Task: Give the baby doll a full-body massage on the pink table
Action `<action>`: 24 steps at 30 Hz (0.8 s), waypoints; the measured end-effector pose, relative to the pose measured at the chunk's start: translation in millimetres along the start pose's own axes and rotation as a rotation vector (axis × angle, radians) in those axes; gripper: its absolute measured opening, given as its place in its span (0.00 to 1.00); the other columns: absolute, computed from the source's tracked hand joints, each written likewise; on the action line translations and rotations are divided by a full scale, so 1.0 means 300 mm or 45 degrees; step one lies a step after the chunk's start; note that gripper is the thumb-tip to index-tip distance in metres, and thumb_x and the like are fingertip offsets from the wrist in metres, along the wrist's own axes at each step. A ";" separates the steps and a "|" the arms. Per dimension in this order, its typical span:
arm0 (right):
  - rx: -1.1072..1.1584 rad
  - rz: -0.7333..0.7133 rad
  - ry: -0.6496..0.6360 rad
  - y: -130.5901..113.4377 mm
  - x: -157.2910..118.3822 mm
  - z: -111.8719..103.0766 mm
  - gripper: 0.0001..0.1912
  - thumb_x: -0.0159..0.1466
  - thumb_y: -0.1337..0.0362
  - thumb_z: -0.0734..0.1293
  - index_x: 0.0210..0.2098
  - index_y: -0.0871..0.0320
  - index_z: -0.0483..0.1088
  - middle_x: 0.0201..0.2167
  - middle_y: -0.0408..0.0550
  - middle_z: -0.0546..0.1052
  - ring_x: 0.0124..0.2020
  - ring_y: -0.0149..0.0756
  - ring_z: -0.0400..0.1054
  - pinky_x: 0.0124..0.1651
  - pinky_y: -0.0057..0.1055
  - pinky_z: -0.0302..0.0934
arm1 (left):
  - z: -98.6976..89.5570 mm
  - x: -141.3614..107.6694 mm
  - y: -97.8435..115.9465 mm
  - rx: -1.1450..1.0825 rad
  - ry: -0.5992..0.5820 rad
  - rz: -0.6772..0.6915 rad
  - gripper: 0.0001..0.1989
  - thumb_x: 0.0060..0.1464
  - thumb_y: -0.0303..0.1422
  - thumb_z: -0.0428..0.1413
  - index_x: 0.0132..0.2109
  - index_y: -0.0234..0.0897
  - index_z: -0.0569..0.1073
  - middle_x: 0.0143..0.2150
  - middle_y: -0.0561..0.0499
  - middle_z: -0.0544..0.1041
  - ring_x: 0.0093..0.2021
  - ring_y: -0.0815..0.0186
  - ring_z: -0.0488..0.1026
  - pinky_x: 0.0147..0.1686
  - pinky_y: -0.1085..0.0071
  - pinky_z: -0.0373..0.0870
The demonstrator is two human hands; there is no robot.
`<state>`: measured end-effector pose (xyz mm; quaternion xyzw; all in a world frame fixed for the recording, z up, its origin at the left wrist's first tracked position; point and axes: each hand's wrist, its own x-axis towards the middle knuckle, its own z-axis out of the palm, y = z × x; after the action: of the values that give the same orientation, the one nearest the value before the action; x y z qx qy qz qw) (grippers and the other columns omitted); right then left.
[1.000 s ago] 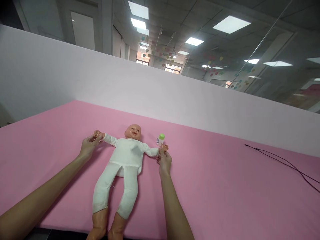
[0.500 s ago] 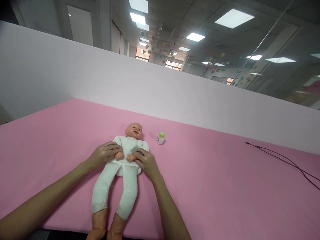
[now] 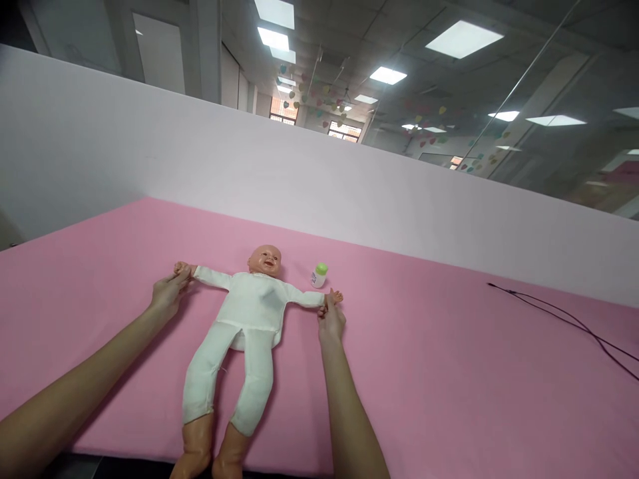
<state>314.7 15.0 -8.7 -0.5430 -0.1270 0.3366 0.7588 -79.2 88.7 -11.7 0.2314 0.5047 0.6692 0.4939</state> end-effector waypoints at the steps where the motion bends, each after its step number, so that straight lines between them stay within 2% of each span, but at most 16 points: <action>1: -0.010 -0.029 -0.023 0.000 -0.006 0.004 0.18 0.51 0.54 0.80 0.33 0.56 0.74 0.20 0.36 0.68 0.19 0.26 0.57 0.21 0.25 0.57 | -0.002 0.003 0.004 0.013 -0.011 0.009 0.19 0.40 0.42 0.74 0.34 0.32 0.81 0.37 0.46 0.79 0.35 0.64 0.76 0.36 0.68 0.75; 3: -0.061 -0.148 -0.121 -0.013 -0.039 0.021 0.20 0.51 0.51 0.80 0.36 0.57 0.76 0.22 0.37 0.70 0.20 0.26 0.58 0.22 0.25 0.58 | 0.005 -0.015 0.019 0.111 -0.083 0.162 0.19 0.43 0.44 0.72 0.36 0.33 0.81 0.38 0.46 0.80 0.37 0.62 0.76 0.38 0.67 0.75; 5: -0.135 -0.320 -0.300 -0.034 -0.089 0.046 0.24 0.52 0.51 0.80 0.43 0.57 0.77 0.28 0.41 0.76 0.23 0.28 0.64 0.25 0.26 0.61 | 0.020 -0.058 0.037 0.289 -0.225 0.423 0.17 0.50 0.46 0.68 0.39 0.36 0.82 0.38 0.47 0.80 0.40 0.60 0.76 0.40 0.66 0.76; 8: -0.305 -0.582 -0.678 -0.051 -0.171 0.081 0.21 0.55 0.54 0.79 0.45 0.55 0.78 0.43 0.50 0.80 0.40 0.40 0.74 0.41 0.34 0.70 | 0.042 -0.135 0.045 0.608 -0.557 0.871 0.13 0.60 0.42 0.62 0.45 0.40 0.81 0.44 0.46 0.82 0.44 0.58 0.77 0.42 0.65 0.76; 10: -0.489 -0.763 -0.959 -0.044 -0.215 0.092 0.16 0.57 0.56 0.77 0.43 0.54 0.79 0.47 0.52 0.79 0.49 0.45 0.74 0.50 0.40 0.70 | 0.051 -0.172 0.031 0.792 -0.826 1.185 0.11 0.64 0.39 0.58 0.48 0.42 0.81 0.48 0.45 0.82 0.48 0.57 0.77 0.44 0.64 0.75; 12: -0.730 -0.917 -1.211 -0.027 -0.246 0.093 0.11 0.61 0.60 0.75 0.43 0.52 0.80 0.48 0.52 0.78 0.51 0.45 0.73 0.53 0.43 0.69 | 0.055 -0.191 0.011 0.932 -1.081 1.450 0.11 0.68 0.36 0.55 0.49 0.44 0.81 0.49 0.45 0.82 0.49 0.58 0.77 0.46 0.63 0.74; 14: -0.926 -1.011 -1.372 -0.013 -0.266 0.088 0.10 0.64 0.62 0.72 0.45 0.50 0.80 0.49 0.51 0.77 0.51 0.44 0.72 0.55 0.43 0.68 | 0.058 -0.197 -0.006 1.032 -1.227 1.607 0.11 0.69 0.34 0.54 0.50 0.44 0.81 0.48 0.44 0.82 0.48 0.58 0.77 0.47 0.63 0.74; 17: -1.018 -1.038 -1.424 -0.006 -0.274 0.085 0.10 0.66 0.63 0.70 0.47 0.50 0.79 0.49 0.50 0.77 0.51 0.44 0.72 0.55 0.43 0.68 | 0.060 -0.199 -0.013 1.097 -1.285 1.624 0.11 0.69 0.34 0.55 0.51 0.44 0.81 0.48 0.44 0.82 0.49 0.58 0.76 0.47 0.62 0.74; 19: -0.943 -0.984 -1.335 -0.009 -0.261 0.089 0.10 0.64 0.61 0.72 0.45 0.51 0.79 0.49 0.50 0.77 0.50 0.44 0.72 0.52 0.41 0.68 | 0.062 -0.201 -0.006 1.040 -1.235 1.529 0.10 0.68 0.35 0.56 0.50 0.45 0.81 0.49 0.45 0.82 0.50 0.57 0.77 0.47 0.61 0.74; 21: -0.774 -0.865 -1.103 -0.014 -0.231 0.090 0.13 0.61 0.58 0.75 0.45 0.54 0.78 0.47 0.51 0.78 0.44 0.42 0.73 0.45 0.37 0.69 | 0.063 -0.197 0.007 0.893 -1.077 1.301 0.09 0.66 0.37 0.58 0.49 0.45 0.82 0.50 0.45 0.82 0.51 0.56 0.77 0.48 0.61 0.75; 24: -0.466 -0.557 -0.606 -0.021 -0.155 0.071 0.23 0.56 0.51 0.78 0.45 0.58 0.75 0.38 0.48 0.79 0.29 0.33 0.68 0.29 0.29 0.64 | 0.055 -0.160 0.024 0.551 -0.683 0.771 0.11 0.60 0.41 0.63 0.45 0.40 0.82 0.47 0.43 0.82 0.49 0.55 0.78 0.47 0.61 0.77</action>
<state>270.8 -0.6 13.2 -0.5363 -0.4710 0.2549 0.6523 -49.6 53.2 10.2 0.6313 0.3967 0.5793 0.3294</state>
